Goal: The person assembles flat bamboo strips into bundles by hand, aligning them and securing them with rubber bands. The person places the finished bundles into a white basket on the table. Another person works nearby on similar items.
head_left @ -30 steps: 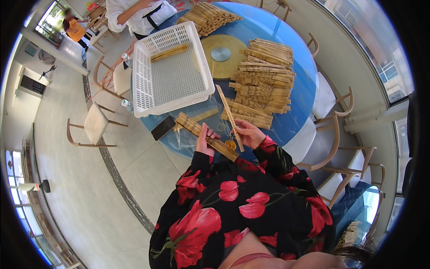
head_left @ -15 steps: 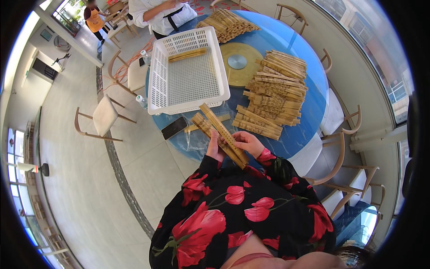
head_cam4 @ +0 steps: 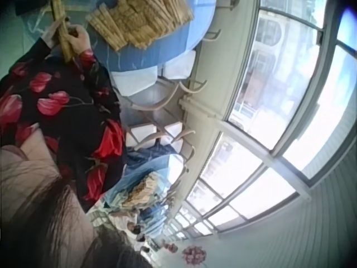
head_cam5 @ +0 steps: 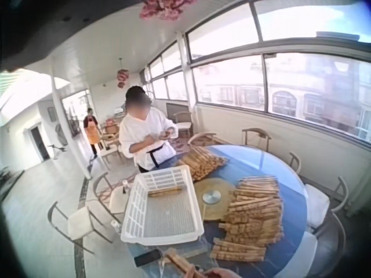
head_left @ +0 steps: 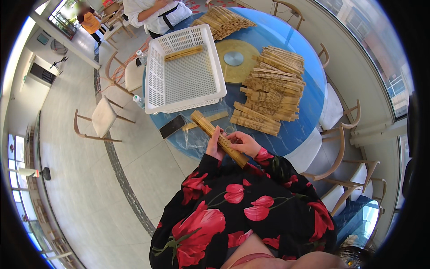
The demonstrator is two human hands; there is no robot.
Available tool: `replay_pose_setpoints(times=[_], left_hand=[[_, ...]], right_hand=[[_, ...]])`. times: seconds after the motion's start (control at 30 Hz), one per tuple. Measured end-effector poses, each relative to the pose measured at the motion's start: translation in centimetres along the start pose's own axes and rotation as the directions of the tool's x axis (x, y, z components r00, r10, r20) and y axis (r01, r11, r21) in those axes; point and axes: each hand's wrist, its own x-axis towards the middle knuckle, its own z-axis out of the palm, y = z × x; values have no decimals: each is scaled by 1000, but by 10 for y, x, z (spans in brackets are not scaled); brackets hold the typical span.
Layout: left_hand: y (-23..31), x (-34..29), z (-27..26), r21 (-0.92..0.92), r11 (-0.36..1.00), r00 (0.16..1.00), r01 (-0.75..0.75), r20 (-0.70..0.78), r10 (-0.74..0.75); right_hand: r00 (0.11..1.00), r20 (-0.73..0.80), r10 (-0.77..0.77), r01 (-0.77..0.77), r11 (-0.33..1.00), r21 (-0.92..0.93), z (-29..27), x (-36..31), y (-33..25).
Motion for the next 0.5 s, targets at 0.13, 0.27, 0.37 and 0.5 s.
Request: replay_pose_setpoints(times=[0.13, 0.27, 0.37, 0.5], left_hand=[[-1, 6, -9, -22, 1000, 995, -10, 98, 12], [8, 2, 1, -109, 993, 996, -54, 63, 61], [19, -3, 2, -229, 970, 994, -85, 46, 98], [34, 2, -9, -376, 920, 980, -110, 111, 163]], right_hand=[[999, -31, 34, -30, 995, 98, 3, -5, -1], [995, -30, 97, -90, 982, 165, -14, -8, 4], [984, -176, 27, -33, 999, -35, -46, -8, 37], [889, -415, -191, -213, 631, -746, -104, -13, 101]])
